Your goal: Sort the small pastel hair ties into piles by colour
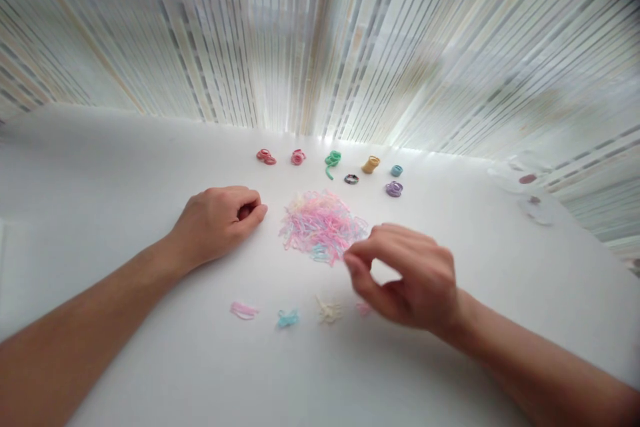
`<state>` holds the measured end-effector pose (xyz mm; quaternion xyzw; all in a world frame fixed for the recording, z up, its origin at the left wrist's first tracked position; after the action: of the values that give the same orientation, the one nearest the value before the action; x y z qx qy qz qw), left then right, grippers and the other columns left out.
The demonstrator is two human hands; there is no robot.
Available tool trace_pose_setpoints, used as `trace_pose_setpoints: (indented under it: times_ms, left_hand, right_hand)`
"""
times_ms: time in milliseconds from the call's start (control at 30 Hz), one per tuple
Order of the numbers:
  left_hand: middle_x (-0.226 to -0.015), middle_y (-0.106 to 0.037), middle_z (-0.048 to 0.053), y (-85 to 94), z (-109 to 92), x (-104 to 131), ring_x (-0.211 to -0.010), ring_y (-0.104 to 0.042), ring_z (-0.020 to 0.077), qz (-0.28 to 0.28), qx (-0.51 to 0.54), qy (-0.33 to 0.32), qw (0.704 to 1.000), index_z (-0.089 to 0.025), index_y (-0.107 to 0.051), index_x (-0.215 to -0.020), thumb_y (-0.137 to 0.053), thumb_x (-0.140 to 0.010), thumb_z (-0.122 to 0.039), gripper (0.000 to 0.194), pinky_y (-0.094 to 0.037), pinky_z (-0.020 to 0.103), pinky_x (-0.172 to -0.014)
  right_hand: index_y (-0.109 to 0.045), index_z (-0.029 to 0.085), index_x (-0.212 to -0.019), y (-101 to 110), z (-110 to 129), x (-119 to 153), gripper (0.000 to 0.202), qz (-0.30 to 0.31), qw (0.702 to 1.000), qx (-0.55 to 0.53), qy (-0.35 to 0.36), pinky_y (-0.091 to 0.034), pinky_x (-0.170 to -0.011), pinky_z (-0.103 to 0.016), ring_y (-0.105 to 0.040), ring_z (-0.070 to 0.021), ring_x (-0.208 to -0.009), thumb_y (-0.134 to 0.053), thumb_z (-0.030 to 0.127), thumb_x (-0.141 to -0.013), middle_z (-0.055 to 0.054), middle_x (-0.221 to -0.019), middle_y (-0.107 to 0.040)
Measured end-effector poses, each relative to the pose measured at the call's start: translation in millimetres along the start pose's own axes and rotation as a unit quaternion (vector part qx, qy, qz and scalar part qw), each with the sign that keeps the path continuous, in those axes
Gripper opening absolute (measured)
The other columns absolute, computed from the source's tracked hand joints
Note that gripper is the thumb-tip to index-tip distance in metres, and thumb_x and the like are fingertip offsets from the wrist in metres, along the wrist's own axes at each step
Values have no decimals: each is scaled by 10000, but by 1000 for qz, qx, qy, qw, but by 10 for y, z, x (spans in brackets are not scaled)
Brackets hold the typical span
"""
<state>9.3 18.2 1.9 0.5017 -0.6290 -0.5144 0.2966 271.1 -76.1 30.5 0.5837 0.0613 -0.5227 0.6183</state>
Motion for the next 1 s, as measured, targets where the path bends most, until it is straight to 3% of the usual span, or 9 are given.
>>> trace_pose_setpoints:
  times_ms: [67, 167, 233, 300, 500, 1000]
  left_hand:
    - [-704, -623, -3, 0, 1, -6, -659, -508, 149, 2, -2, 0, 1000, -212, -590, -729, -486, -939, -437, 325, -313, 303, -654]
    - [-710, -619, -4, 0, 0, -9, -667, -509, 147, 5, -1, -2, 1000, -211, -585, -732, -482, -940, -440, 326, -312, 302, -661]
    - [-713, -621, -3, 1, 0, -6, -669, -512, 147, 6, 1, 1, 1000, -210, -585, -734, -482, -939, -443, 327, -313, 300, -663]
    - [-711, -618, -2, 2, 1, -3, -666, -510, 147, 5, 0, 5, 1000, -210, -586, -735, -481, -938, -445, 327, -312, 300, -662]
    - [-704, -614, -1, 10, -7, -2, -666, -515, 148, 5, -2, 2, 1000, -210, -578, -728, -479, -933, -446, 328, -317, 299, -663]
    - [-712, -626, 8, 14, -11, -11, -656, -516, 153, 3, -10, -1, 1000, -210, -596, -735, -474, -923, -456, 333, -322, 304, -660]
  right_hand:
    - [-657, 214, -771, 102, -294, -16, 182, -69, 991, 34, -113, -398, -513, -272, -498, -108, -491, -636, 173, -947, 25, -584, -608]
    - [-694, 208, -746, 168, -758, 42, 195, -163, 947, -19, -277, -408, -506, -281, -537, -134, -516, -652, 272, -926, 4, -571, -625]
    - [-703, 197, -723, 152, -994, 100, 229, -202, 919, -74, -331, -411, -510, -280, -529, -134, -511, -654, 314, -914, 0, -558, -624]
    - [-703, 189, -684, 113, -1133, 143, 269, -201, 905, -97, -363, -396, -506, -272, -513, -127, -501, -661, 343, -901, -1, -533, -611]
    - [-708, 184, -644, 55, -1109, 131, 309, -144, 907, -87, -385, -336, -454, -259, -451, -104, -436, -694, 398, -866, 0, -493, -603]
    - [-712, 199, -637, 57, -1101, 120, 299, -137, 907, -84, -389, -340, -452, -269, -456, -106, -431, -696, 380, -875, -1, -492, -605]
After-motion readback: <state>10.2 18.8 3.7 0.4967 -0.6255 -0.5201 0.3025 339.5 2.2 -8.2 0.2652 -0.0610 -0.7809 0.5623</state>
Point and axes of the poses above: each hand's wrist, its own x-axis away from the middle knuckle, its own y-axis out of the back of the hand, z = x × y, the point moved 2 cm from there along -x, towards the middle knuckle
